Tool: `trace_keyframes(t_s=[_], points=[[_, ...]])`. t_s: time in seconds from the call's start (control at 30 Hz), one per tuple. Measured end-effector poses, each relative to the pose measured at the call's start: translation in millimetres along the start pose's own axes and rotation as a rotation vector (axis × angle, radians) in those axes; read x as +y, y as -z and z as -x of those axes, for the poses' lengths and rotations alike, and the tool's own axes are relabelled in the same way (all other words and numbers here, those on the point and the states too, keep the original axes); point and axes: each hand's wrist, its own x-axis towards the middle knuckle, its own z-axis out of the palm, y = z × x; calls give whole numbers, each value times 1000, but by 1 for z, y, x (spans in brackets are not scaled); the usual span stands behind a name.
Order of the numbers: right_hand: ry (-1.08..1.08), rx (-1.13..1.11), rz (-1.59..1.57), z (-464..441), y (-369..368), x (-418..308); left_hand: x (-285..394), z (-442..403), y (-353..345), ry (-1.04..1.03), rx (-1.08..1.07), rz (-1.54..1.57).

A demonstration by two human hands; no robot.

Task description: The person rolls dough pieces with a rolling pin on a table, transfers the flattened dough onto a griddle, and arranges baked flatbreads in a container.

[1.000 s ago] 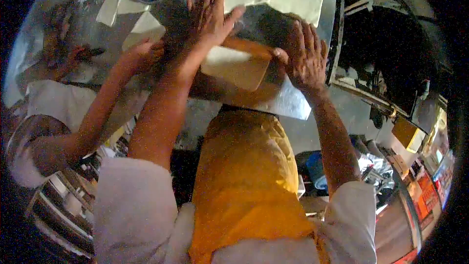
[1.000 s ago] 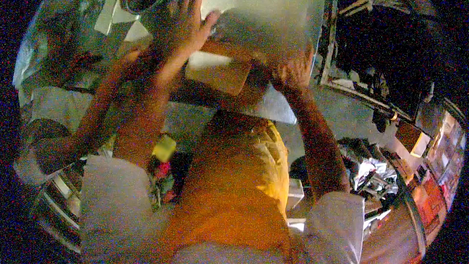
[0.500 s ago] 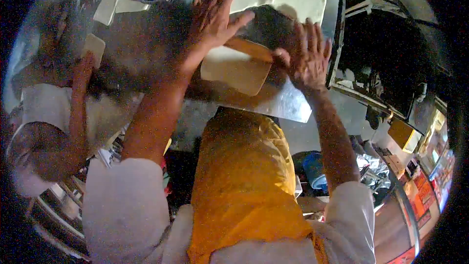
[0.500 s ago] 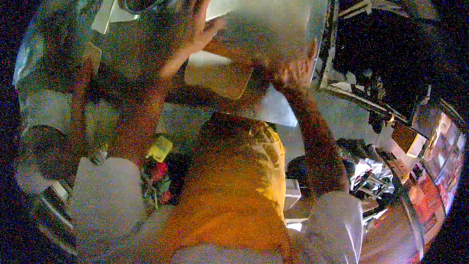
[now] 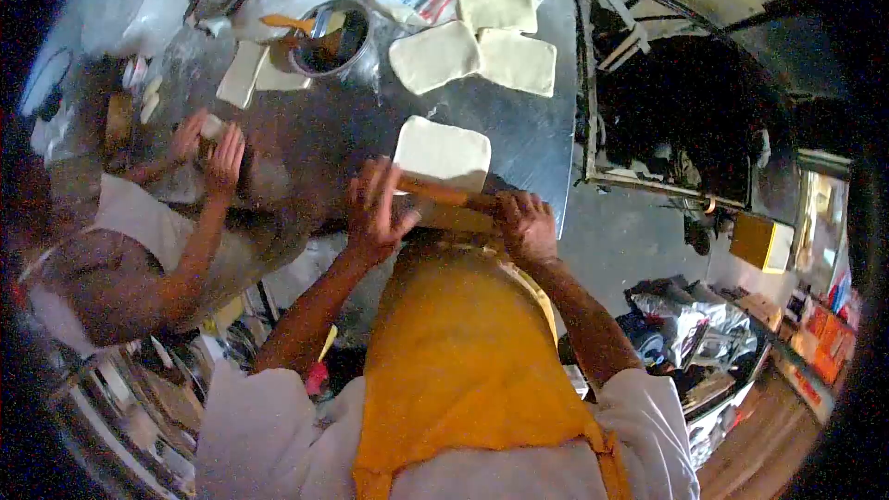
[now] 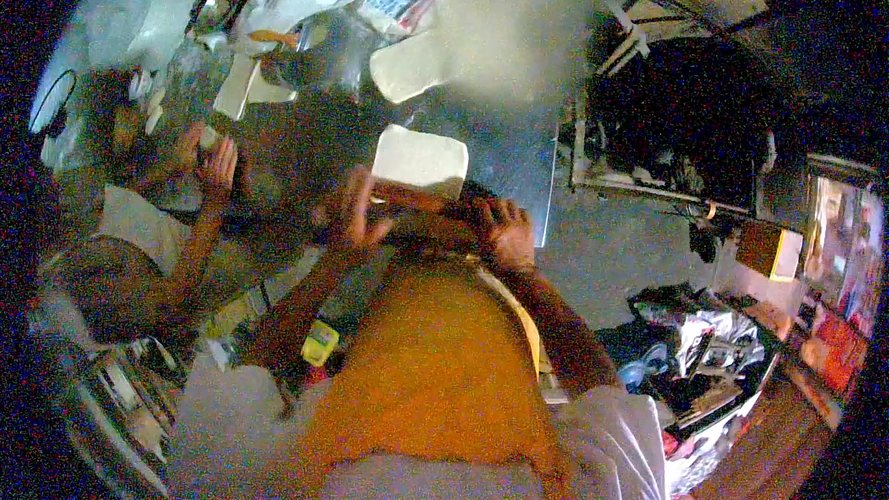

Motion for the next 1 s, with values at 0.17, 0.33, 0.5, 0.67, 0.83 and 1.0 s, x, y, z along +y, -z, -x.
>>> trace_keyframes(t_s=[0.17,0.33,0.5,0.67,0.83,1.0], points=[[-166,209,-93,-58,80,-6,-24,-48,-17,335,171,520],[-354,235,-427,-27,85,-4,-49,-87,-53,409,124,443],[-341,106,-830,88,47,16,-88,-107,-64,250,42,193],[-607,-78,-791,172,74,51,60,-113,-16,22,-114,280],[-784,-149,-948,221,123,110,267,-100,-30,285,-210,1005],[-766,291,-1569,240,172,153,385,-85,-70,432,-403,1448]])
